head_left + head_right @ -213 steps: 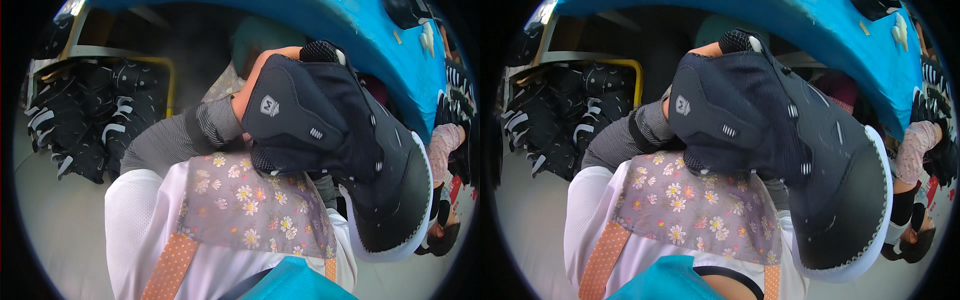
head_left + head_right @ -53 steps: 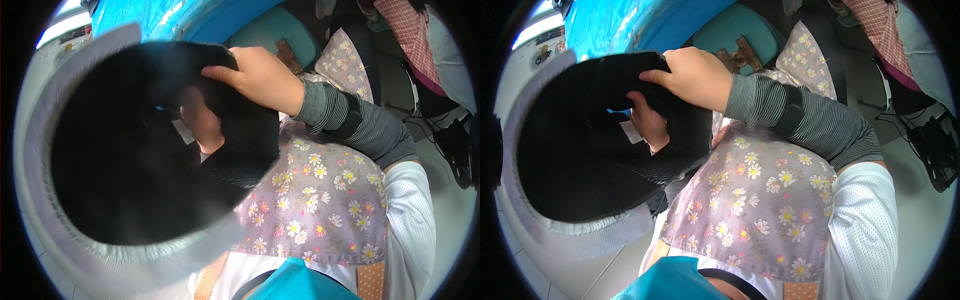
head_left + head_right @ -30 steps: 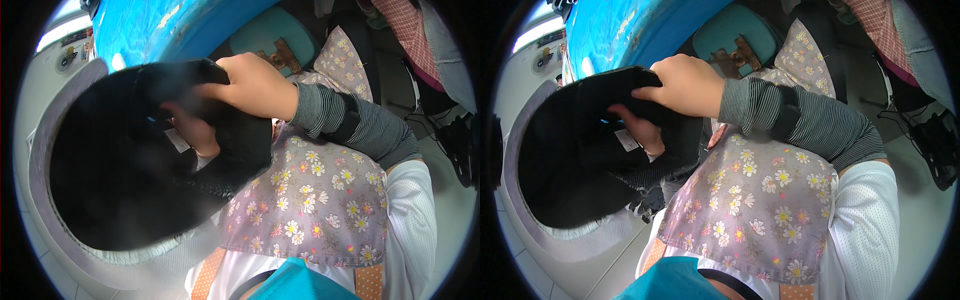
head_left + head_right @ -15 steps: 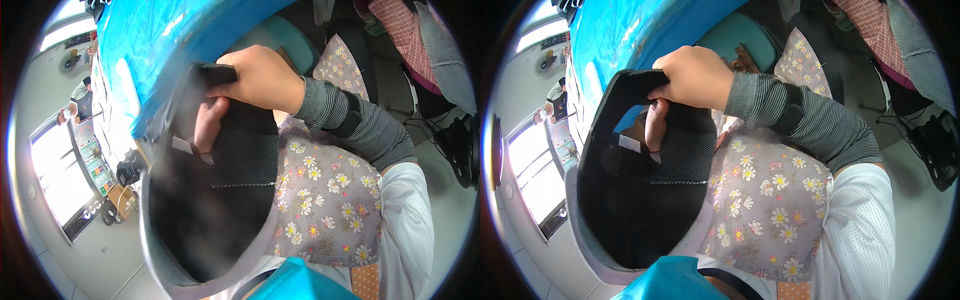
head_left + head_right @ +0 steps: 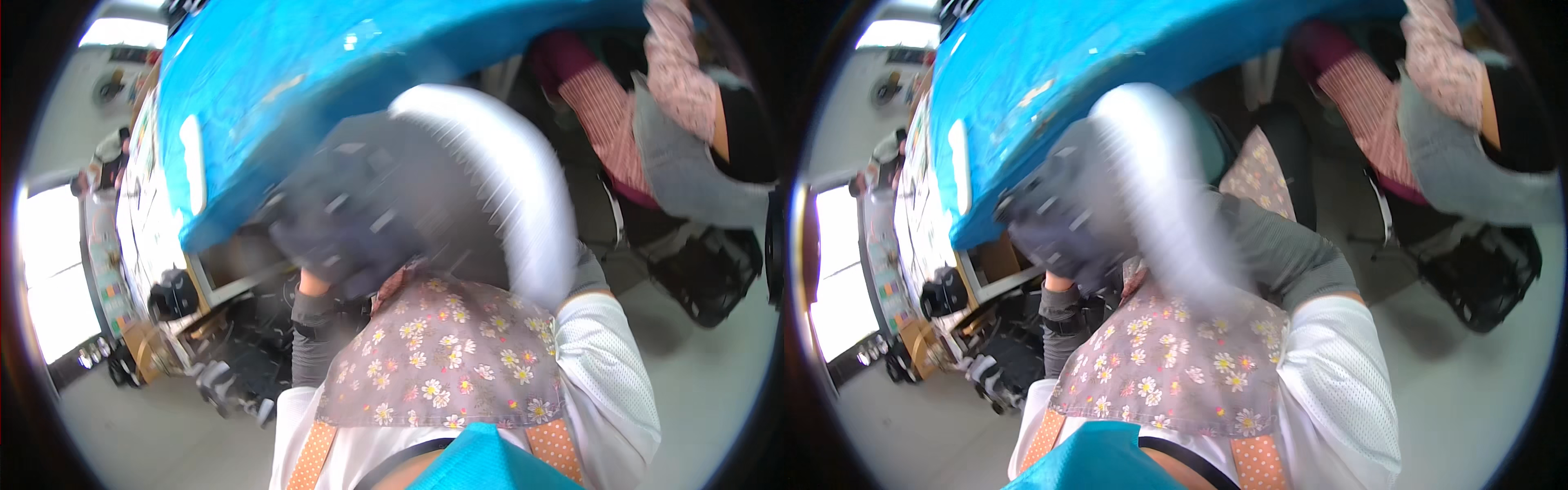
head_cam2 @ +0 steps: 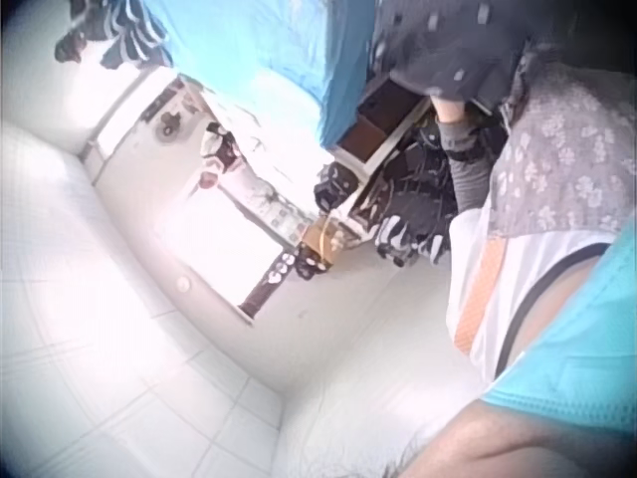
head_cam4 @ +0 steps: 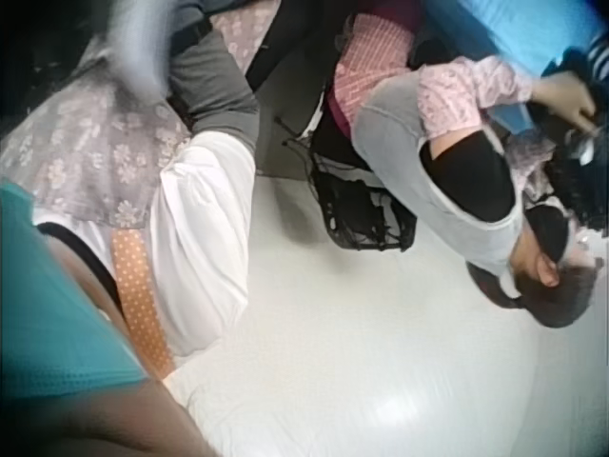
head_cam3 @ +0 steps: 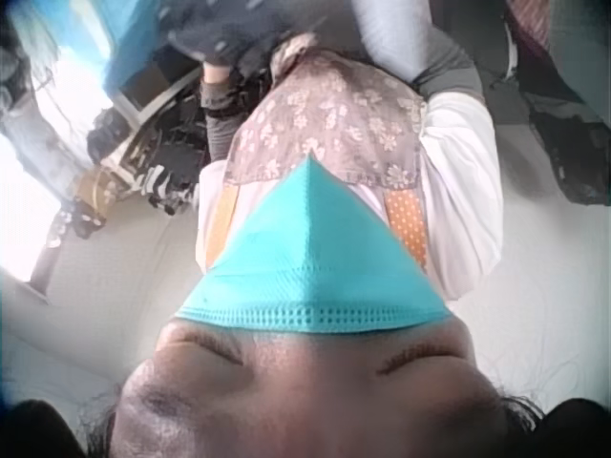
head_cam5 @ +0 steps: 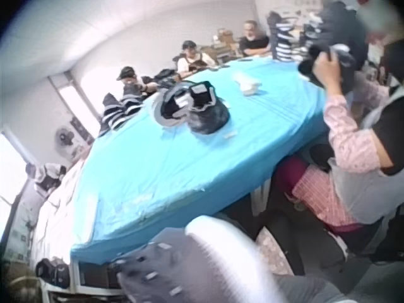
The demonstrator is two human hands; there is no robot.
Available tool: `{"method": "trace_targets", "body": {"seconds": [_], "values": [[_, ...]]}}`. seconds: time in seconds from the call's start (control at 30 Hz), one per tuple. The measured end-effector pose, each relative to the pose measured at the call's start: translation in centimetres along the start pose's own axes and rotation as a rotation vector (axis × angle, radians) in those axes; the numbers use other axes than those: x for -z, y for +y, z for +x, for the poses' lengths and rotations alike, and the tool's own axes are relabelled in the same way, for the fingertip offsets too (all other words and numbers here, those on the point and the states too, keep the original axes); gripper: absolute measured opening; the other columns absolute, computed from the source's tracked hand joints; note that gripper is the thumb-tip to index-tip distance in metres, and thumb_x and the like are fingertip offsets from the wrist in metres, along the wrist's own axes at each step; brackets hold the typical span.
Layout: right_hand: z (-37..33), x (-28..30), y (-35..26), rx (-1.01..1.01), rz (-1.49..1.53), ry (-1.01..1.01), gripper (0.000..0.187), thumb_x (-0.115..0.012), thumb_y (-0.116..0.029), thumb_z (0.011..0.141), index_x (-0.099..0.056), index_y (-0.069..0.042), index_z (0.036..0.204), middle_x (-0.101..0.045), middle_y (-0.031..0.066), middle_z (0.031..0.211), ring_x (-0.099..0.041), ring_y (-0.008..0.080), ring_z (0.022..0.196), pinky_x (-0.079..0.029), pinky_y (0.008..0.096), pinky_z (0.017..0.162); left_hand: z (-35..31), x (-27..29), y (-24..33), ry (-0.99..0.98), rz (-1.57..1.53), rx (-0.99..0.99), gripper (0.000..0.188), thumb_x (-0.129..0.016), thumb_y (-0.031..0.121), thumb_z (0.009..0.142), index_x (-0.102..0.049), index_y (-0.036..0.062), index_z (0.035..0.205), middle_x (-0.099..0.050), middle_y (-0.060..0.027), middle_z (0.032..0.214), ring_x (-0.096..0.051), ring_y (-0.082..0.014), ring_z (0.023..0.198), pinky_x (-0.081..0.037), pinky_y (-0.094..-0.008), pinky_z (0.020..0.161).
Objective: Inserting foam padding into a black shoe upper and checking the fit.
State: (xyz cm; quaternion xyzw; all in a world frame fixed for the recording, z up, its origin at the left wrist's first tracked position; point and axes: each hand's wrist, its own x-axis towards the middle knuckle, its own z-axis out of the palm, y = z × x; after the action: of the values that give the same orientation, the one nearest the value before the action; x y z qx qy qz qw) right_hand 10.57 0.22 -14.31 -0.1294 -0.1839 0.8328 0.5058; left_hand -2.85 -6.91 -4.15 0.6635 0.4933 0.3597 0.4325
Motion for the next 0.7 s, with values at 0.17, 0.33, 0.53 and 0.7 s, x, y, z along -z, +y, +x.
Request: {"method": "trace_targets", "body": {"seconds": [0.17, 0.33, 0.53, 0.7], "values": [[-6.2, -6.3, -7.7, -0.143, 0.166, -0.192, 0.036, -0.063, -0.027, 0.089, -0.056, -0.002, 0.114, -0.064, 0.0134, 0.1, -0.061, 0.0221, 0.088, -0.051, 0.0316, 0.078, -0.9, -0.6, 1.5, -0.157, 0.063, -0.167, 0.032, -0.061, 0.025, 0.092, -0.065, -0.0067, 0.091, -0.067, -0.0132, 0.076, -0.063, -0.0164, 0.072, -0.051, -0.0335, 0.069], [-6.3, -8.4, -8.8, -0.351, 0.341, -0.347, 0.039, -0.065, -0.025, 0.088, -0.049, -0.005, 0.117, -0.061, 0.0124, 0.099, -0.058, 0.0232, 0.088, -0.051, 0.031, 0.08, -1.7, -3.5, 4.4, -0.278, -0.047, -0.01, 0.041, -0.069, 0.024, 0.083, -0.056, -0.005, 0.057, -0.053, -0.0156, 0.049, -0.054, -0.0294, 0.045, -0.046, -0.038, 0.049], [-6.2, -5.1, -5.3, -0.444, 0.477, -0.39, 0.019, -0.06, -0.026, 0.091, -0.052, -0.009, 0.094, -0.054, 0.0077, 0.079, -0.049, 0.0163, 0.071, -0.045, 0.035, 0.061, -1.9, -3.2, 5.0, -0.329, -0.085, -0.145, 0.05, -0.067, 0.037, 0.086, -0.057, -0.0014, 0.055, -0.051, -0.0138, 0.047, -0.055, -0.0304, 0.046, -0.045, -0.0387, 0.049], [-6.6, -5.6, -10.3, -0.032, -0.145, -0.128, 0.02, -0.06, -0.026, 0.091, -0.052, -0.008, 0.096, -0.055, 0.0093, 0.08, -0.05, 0.0191, 0.072, -0.046, 0.0357, 0.062, -2.0, -1.5, 5.2, -0.418, -0.088, 0.337, 0.054, -0.064, 0.044, 0.088, -0.058, -0.0016, 0.059, -0.052, -0.014, 0.048, -0.054, -0.0304, 0.044, -0.045, -0.039, 0.048]]}}
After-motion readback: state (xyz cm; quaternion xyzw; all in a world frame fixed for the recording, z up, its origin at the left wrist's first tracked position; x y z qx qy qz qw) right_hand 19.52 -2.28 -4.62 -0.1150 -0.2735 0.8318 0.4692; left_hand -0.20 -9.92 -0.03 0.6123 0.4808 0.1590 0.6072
